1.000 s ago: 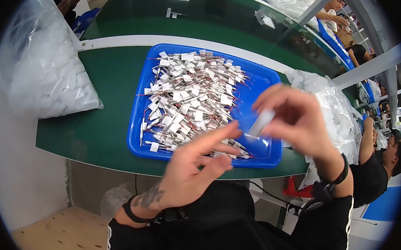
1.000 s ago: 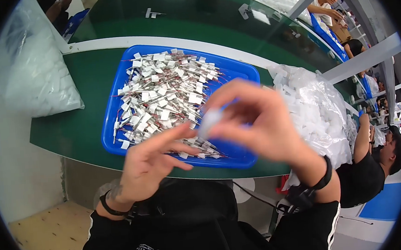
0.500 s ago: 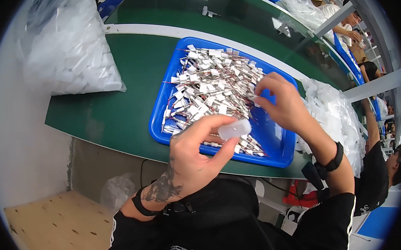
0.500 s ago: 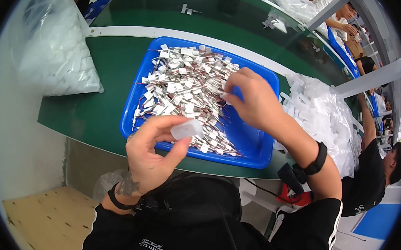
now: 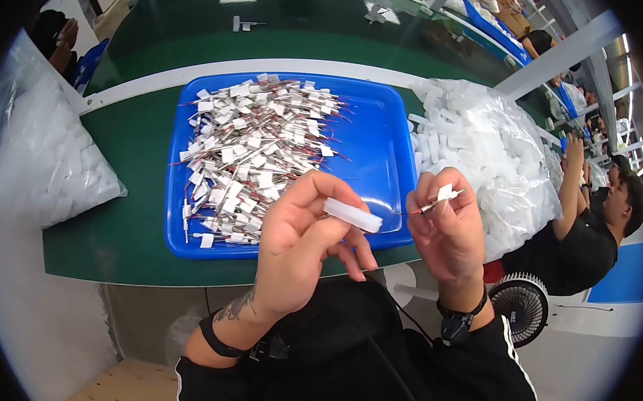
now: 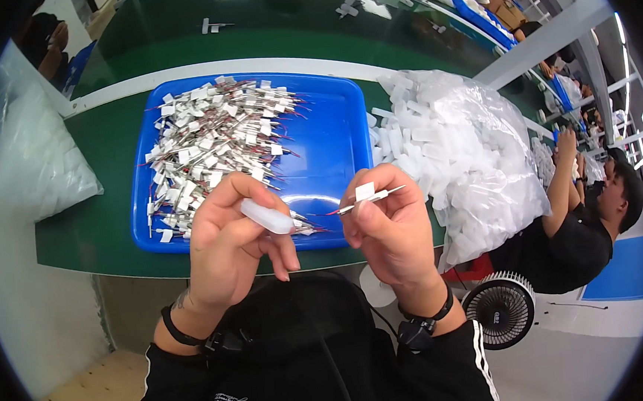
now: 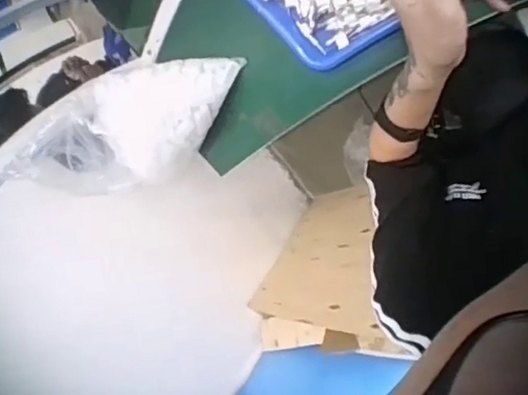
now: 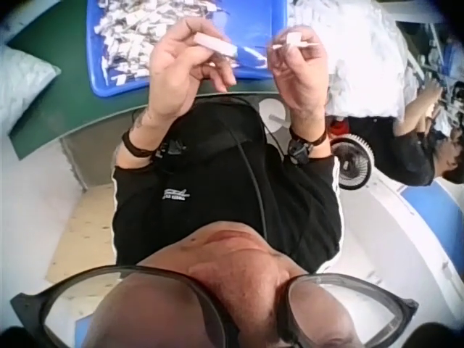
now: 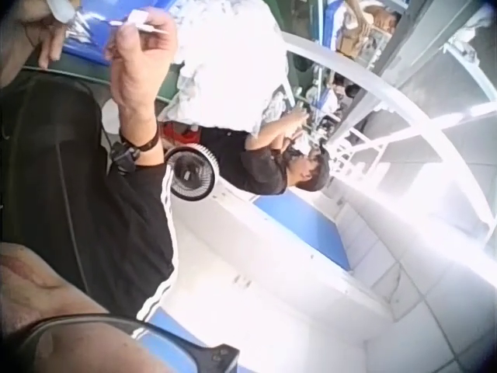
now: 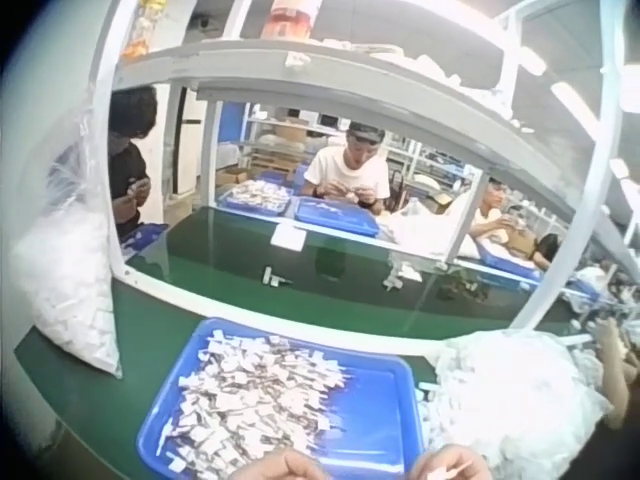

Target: Assembling small electronic wiring components into plastic housings at a factory workstation.

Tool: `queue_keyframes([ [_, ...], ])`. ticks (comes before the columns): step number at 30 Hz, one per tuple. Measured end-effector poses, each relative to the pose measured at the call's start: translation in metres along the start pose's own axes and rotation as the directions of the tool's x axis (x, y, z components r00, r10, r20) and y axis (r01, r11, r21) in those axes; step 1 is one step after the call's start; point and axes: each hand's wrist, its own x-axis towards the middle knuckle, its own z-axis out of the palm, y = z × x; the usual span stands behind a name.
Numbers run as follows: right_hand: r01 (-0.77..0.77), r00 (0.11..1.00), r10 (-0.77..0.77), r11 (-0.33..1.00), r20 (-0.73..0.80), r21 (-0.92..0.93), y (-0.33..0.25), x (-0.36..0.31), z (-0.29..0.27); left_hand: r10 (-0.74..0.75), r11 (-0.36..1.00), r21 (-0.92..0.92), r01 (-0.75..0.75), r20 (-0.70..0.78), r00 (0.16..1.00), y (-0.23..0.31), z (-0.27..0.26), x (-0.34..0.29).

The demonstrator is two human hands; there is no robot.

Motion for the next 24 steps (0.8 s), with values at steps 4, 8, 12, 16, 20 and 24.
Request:
queue_keyframes([
  [4,0.140,0.976,-0.119,0.984,-0.182,0.107,0.009,-0.012,0.007,-0.046,0.985,0.166,0.052,-0.041,0.998,-0.008,0.015,0.002],
  [8,0.108,0.970,-0.087,0.991,-0.226,0.082,0.014,-0.018,0.012,-0.121,0.956,0.264,0.123,-0.026,0.992,-0.016,0.024,0.003],
  [12,0.222,0.941,-0.239,0.970,-0.241,-0.099,0.023,-0.022,0.017,0.307,0.436,0.832,-0.342,0.220,0.926,-0.029,0.020,0.008],
  [16,0.162,0.945,-0.161,0.987,-0.285,-0.021,0.024,-0.023,0.018,0.317,0.437,0.849,-0.297,0.163,0.934,-0.026,0.028,-0.001],
  [20,0.176,0.965,-0.205,0.969,-0.165,-0.172,0.017,-0.029,0.011,0.248,0.757,0.625,-0.189,-0.008,0.969,-0.009,0.013,-0.001],
  [24,0.105,0.979,-0.136,0.975,-0.151,-0.197,0.013,-0.031,0.015,0.289,0.764,0.593,-0.253,0.035,0.957,-0.007,0.015,0.003],
])
